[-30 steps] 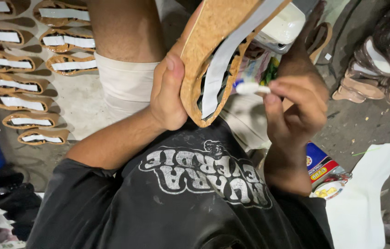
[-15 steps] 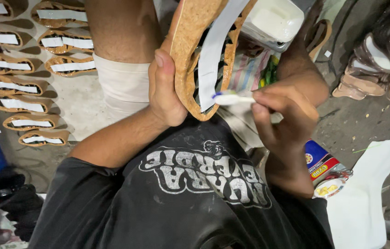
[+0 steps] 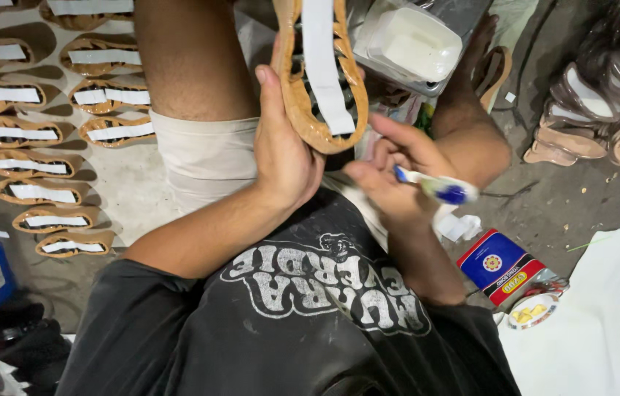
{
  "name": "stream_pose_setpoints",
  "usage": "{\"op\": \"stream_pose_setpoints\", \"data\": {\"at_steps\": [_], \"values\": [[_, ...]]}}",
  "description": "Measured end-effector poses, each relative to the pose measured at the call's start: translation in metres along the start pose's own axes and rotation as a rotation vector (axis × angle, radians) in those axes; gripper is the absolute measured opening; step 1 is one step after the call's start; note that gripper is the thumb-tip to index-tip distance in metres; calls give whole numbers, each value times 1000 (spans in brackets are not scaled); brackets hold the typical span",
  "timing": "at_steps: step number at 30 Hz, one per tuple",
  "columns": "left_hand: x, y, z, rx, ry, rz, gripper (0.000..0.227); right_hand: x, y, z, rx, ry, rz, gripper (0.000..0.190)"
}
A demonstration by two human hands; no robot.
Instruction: The person applies white glue to the edges of cork sandal soles using a small brush. They repeatedly dip the brush into a container of glue and spread it along the perimeter of the sole, then place the finished sandal on the floor among others.
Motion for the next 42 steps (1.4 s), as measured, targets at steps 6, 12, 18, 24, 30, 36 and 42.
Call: {"op": "stream_pose_setpoints", "data": {"at_steps": [6, 12, 18, 24, 30, 36, 42], "values": [[0, -4, -12, 128, -61, 147, 70, -2, -22, 35, 54, -71, -52, 63], [-3, -7, -19, 146, -98, 136, 70, 2, -33, 33, 98, -286, 1, 50], [-3, -5, -13, -200, 345, -313, 82, 41, -30, -28, 234, -352, 31, 45], [28, -3, 5, -541, 714, -398, 76, 125, -31, -55, 67, 546, 133, 22], [36, -2, 15, -611, 755, -406, 76, 174, -36, 6, -435, 772, 90, 36], [66, -3, 7, -585, 468, -156, 73, 151, -37, -23, -238, 803, 355, 39], [79, -3, -14, -295, -183, 22, 73, -25, -11, -11, -35, 529, -365, 12]]}}
Point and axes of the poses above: each hand's wrist, its own y-axis away from the middle knuckle, its own z-axis out of the palm, x = y × z, the point moved 8 cm from there along -y, towards the middle knuckle, and after that the axes turned 13 degrees about -y, right-handed, at the moved point
